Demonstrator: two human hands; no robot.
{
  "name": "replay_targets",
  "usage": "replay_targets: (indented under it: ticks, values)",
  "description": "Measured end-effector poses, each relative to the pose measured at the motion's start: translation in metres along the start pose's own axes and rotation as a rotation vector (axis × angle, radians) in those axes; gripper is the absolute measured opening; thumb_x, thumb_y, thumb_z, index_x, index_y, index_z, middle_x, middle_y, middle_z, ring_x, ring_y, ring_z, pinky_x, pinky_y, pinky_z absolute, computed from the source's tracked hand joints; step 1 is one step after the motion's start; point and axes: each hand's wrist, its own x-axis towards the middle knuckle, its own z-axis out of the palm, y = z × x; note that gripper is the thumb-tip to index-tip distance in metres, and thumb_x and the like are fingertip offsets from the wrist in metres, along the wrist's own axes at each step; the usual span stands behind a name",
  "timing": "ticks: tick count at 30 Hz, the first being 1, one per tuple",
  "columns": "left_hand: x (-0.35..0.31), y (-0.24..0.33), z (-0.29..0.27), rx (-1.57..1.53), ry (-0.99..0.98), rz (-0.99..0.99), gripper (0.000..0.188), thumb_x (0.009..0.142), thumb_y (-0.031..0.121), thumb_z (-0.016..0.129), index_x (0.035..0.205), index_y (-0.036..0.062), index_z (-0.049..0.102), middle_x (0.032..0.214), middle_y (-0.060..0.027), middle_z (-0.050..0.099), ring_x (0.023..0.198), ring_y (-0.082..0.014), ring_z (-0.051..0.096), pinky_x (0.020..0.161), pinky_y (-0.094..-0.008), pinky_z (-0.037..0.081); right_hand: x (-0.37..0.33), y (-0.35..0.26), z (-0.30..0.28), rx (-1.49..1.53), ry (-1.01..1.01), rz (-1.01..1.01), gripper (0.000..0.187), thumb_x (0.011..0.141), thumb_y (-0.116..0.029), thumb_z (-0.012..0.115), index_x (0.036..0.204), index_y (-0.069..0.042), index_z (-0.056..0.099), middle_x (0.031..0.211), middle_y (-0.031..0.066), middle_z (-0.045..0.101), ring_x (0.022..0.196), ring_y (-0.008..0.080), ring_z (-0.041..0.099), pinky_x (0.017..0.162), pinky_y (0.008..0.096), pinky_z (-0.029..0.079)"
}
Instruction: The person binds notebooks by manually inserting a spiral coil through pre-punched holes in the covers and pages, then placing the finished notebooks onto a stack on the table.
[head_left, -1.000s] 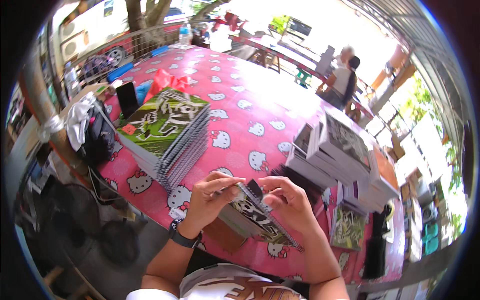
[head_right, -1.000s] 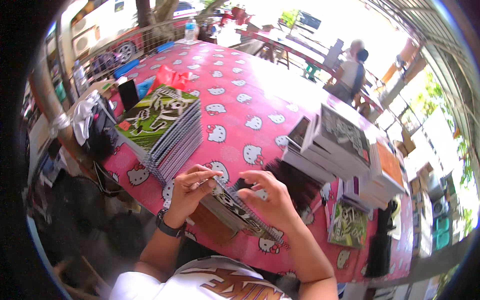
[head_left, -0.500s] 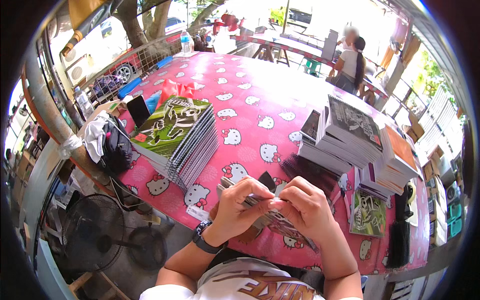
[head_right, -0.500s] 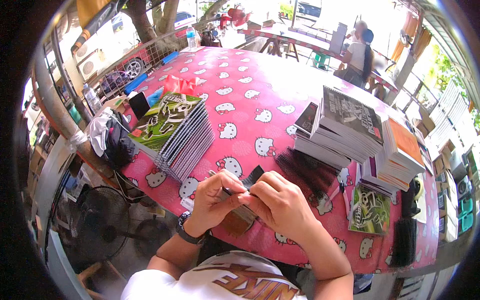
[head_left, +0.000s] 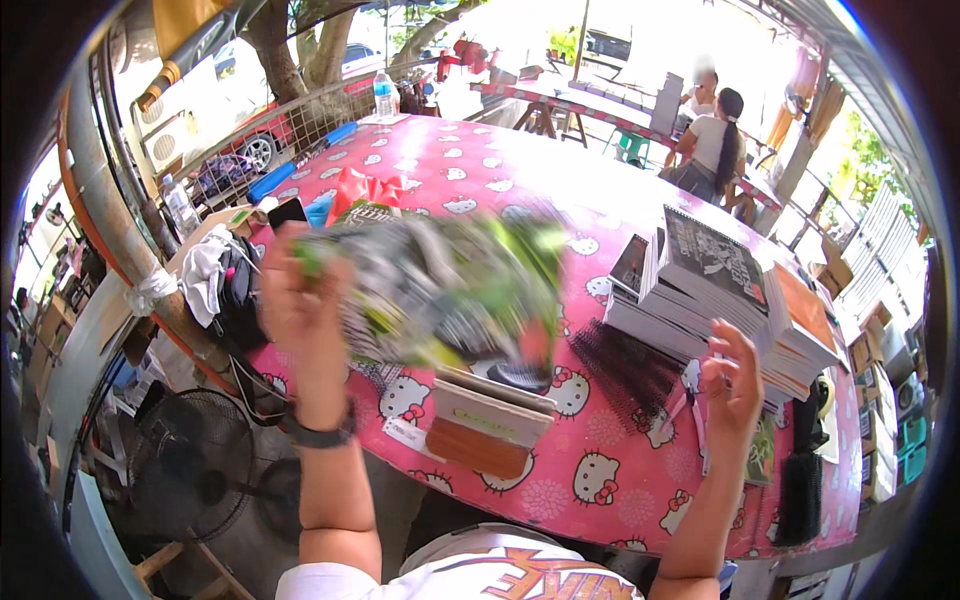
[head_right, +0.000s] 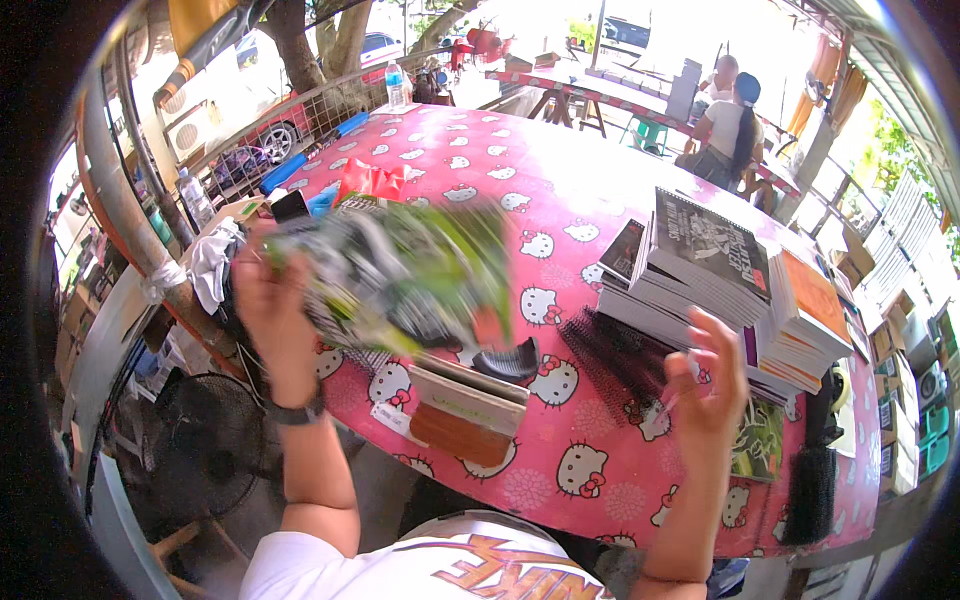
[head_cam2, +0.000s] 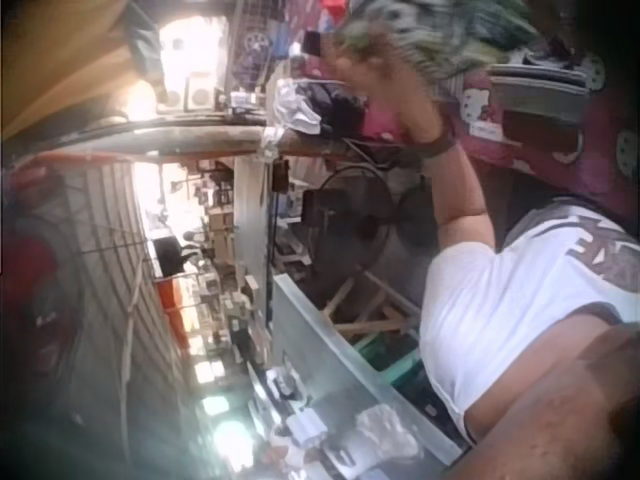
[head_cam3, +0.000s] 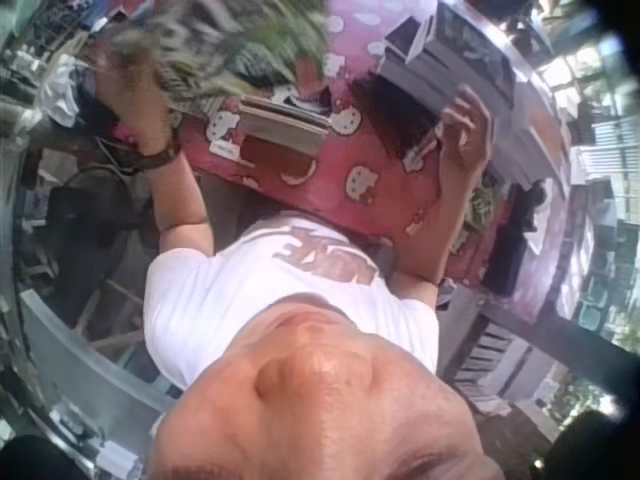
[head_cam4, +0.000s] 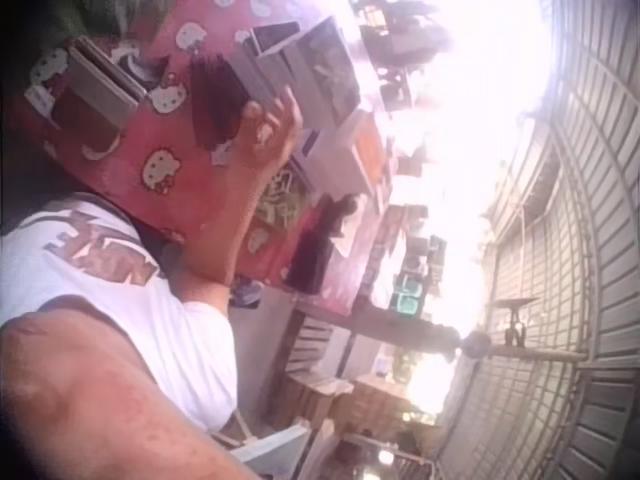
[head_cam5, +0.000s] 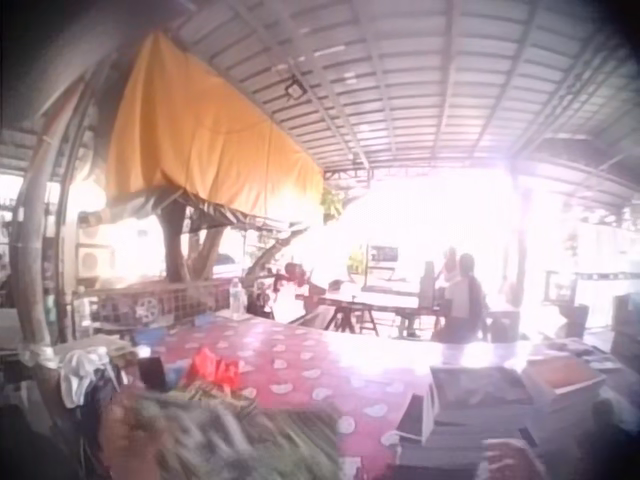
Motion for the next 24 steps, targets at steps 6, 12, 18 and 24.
replay_targets:
  ticks: [6, 12, 18, 24]
  values:
    - [0.047, -0.094, -0.093, 0.939, -0.012, 0.104, 0.036, 0.087, 0.020, 0.061, 0.117, 0.0016, 0.053, 0.111, -0.0149, 0.060, 0.092, -0.0300, 0.057, 0.081, -0.0365, 0.044, -0.077, 0.175, -0.043, -0.806, -0.133, 0.193, 0.034, 0.077, -0.024, 0.070, 0.104, -0.006, 0.058, 0.106, 0.0103, 0.058, 0.101, 0.0286, 0.054, 0.085, 0.0392, 0.043]
    - [0.035, -0.136, -0.119, 0.986, 0.040, 0.098, 0.024, 0.085, 0.014, 0.059, 0.106, 0.0023, 0.061, 0.100, -0.0140, 0.060, 0.096, -0.0303, 0.054, 0.087, -0.0386, 0.041, -0.099, 0.174, -0.026, -1.239, -0.101, 0.411, 0.038, 0.070, -0.017, 0.073, 0.103, -0.008, 0.058, 0.113, 0.0097, 0.052, 0.106, 0.0319, 0.049, 0.086, 0.0394, 0.043]
    - [0.042, -0.125, -0.117, 0.848, -0.094, 0.047, 0.025, 0.086, 0.013, 0.058, 0.107, 0.0010, 0.060, 0.104, -0.0142, 0.060, 0.098, -0.0293, 0.054, 0.088, -0.0381, 0.041, -0.099, 0.190, -0.041, -1.159, -0.124, 0.218, 0.025, 0.074, -0.009, 0.066, 0.098, -0.005, 0.060, 0.096, 0.0113, 0.058, 0.092, 0.0295, 0.056, 0.078, 0.0404, 0.047]
    - [-0.019, -0.014, -0.015, 0.463, -0.050, -0.092, 0.028, 0.089, 0.017, 0.057, 0.113, 0.0016, 0.057, 0.113, -0.0145, 0.058, 0.099, -0.0215, 0.056, 0.083, -0.0330, 0.044, -0.071, 0.091, -0.043, -0.569, 0.072, 0.158, 0.026, 0.076, 0.001, 0.058, 0.101, -0.002, 0.064, 0.085, 0.0139, 0.065, 0.071, 0.0270, 0.063, 0.065, 0.0355, 0.050]
